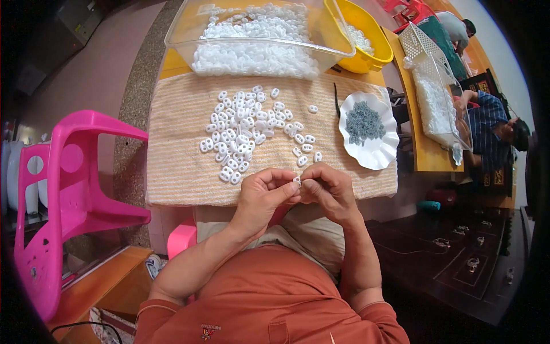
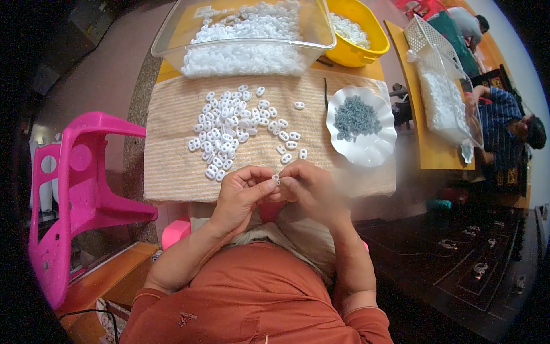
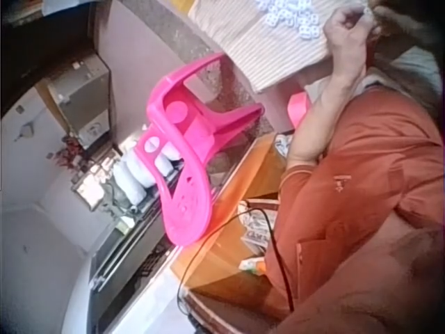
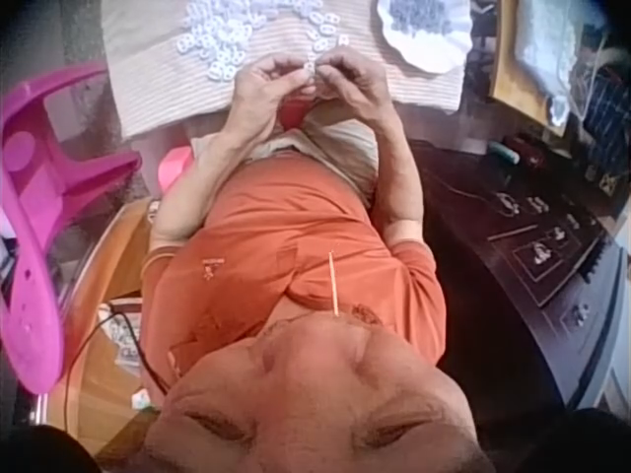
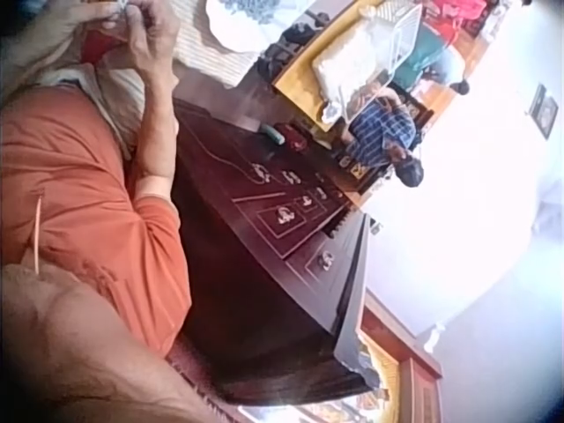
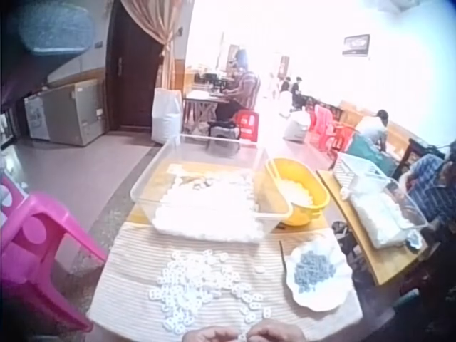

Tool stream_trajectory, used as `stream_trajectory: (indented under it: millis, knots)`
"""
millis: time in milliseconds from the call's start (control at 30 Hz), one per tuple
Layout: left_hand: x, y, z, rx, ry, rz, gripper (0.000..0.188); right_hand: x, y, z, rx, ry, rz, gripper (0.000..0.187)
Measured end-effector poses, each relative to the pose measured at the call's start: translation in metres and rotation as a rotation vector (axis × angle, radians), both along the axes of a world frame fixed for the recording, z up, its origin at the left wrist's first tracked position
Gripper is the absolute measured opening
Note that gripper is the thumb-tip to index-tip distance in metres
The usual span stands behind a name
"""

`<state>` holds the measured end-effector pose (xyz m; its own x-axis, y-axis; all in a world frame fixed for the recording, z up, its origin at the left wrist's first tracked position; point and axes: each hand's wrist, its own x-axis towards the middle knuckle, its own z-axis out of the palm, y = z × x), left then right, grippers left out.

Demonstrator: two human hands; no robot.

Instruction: Assembling small white plastic components by inserting tiny metal parts into them manually.

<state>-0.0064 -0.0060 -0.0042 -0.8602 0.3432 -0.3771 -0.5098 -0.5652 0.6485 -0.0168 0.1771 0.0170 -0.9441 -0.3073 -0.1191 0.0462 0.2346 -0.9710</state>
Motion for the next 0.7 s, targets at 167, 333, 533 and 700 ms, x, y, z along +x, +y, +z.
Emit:
stream_trajectory:
  millis: [167,333,533,700]
  knots:
    - [0.0,0.001,0.0,0.008,0.01,0.007,0.016,0.001,0.002,-0.005,-0.005,0.053,-0.021,0.005]
    - [-0.001,-0.001,0.002,0.007,-0.006,0.019,0.015,-0.003,0.007,-0.002,0.069,0.119,-0.235,0.009]
    - [-0.001,0.0,0.002,-0.01,-0.046,0.05,0.015,-0.016,0.004,-0.003,0.388,0.493,-0.164,0.017]
    - [-0.001,-0.001,0.003,0.029,-0.04,0.08,0.016,-0.019,-0.008,0.003,0.632,0.573,-0.079,0.019]
